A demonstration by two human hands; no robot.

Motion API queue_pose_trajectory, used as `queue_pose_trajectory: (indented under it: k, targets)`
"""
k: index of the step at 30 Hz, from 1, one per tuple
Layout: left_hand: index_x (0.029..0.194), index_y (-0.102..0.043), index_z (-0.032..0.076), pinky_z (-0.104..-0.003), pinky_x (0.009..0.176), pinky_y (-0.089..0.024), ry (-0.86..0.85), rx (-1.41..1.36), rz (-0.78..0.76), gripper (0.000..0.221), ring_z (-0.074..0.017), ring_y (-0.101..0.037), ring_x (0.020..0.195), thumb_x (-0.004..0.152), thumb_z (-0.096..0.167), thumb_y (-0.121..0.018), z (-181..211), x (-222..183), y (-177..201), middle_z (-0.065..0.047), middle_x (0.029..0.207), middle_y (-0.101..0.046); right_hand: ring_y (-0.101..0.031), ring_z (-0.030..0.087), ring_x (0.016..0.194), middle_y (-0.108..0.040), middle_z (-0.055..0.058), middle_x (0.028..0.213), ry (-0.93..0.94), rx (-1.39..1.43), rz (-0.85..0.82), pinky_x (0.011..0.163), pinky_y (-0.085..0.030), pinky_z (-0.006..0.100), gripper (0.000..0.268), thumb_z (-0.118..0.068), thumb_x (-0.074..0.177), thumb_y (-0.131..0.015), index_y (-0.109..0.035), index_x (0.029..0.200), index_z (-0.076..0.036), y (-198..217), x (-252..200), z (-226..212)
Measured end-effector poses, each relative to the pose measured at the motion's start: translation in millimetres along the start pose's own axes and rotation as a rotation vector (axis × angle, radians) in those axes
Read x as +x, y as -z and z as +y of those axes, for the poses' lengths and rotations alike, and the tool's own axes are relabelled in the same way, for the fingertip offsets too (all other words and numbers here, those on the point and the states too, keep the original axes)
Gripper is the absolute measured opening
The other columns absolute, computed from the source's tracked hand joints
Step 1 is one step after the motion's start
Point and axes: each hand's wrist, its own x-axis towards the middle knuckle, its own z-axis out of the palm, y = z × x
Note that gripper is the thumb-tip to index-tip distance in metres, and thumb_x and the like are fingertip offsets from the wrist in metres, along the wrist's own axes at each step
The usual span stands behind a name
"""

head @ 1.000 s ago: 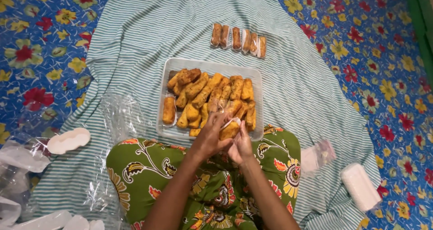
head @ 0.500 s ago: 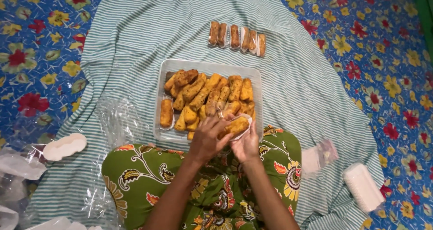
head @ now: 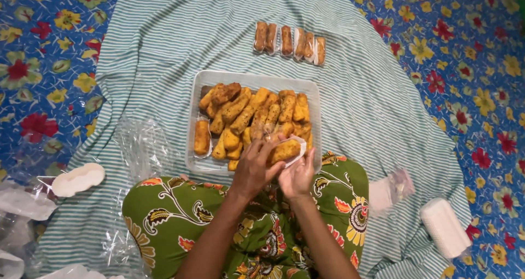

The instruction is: Wrapping individual pieces of fried food in small paper slips

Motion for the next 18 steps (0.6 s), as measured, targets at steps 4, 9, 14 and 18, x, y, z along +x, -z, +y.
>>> queue_pose_trajectory:
  k: [4, 9, 14, 18]
  targets:
    - [0.121, -0.066, 0.013, -0.047, 0.085, -0.053, 0.006, 0.051, 0.001, 0.052, -0.0356, -0.066, 0.096, 0.077, 0.032, -0.085, 3.6, 2.0, 1.0, -0.011, 0.103, -0.061, -0.067, 0.026, 0.117, -0.067, 0.009, 0.134, 0.035, 0.012, 0.003, 0.079, -0.062, 0.039, 0.072, -0.070, 0.097, -0.039, -0.060, 0.137, -0.015, -4.3, 0.7, 1.0]
    - [0.118, -0.066, 0.017, -0.046, 0.083, -0.052, 0.001, 0.124, 0.016, 0.051, -0.0327, -0.067, 0.095, 0.076, 0.039, -0.085, 7.5, 2.3, 4.3, -0.008, 0.101, -0.061, -0.064, 0.027, 0.120, -0.066, 0.009, 0.135, 0.082, 0.022, 0.012, 0.089, -0.060, 0.041, 0.070, -0.069, 0.097, -0.040, -0.060, 0.137, -0.016, -17.7, -6.4, -0.2]
    - [0.113, -0.067, 0.020, -0.041, 0.079, -0.051, -0.033, 0.145, 0.073, 0.048, -0.0284, -0.066, 0.091, 0.074, 0.043, -0.085, 12.1, 2.0, 10.5, -0.004, 0.097, -0.060, -0.063, 0.024, 0.121, -0.066, 0.008, 0.134, 0.088, 0.002, 0.014, 0.088, -0.059, 0.038, 0.068, -0.066, 0.099, -0.039, -0.058, 0.139, -0.014, -26.4, -11.8, -3.6]
    - [0.112, -0.068, 0.019, -0.041, 0.076, -0.050, -0.058, 0.131, 0.093, 0.047, -0.0292, -0.065, 0.090, 0.075, 0.043, -0.084, 18.1, 2.3, 17.9, -0.005, 0.096, -0.061, -0.061, 0.028, 0.124, -0.064, 0.011, 0.137, 0.102, 0.048, 0.003, 0.099, -0.055, 0.047, 0.065, -0.062, 0.101, -0.039, -0.058, 0.139, -0.012, -12.7, -10.1, 1.4]
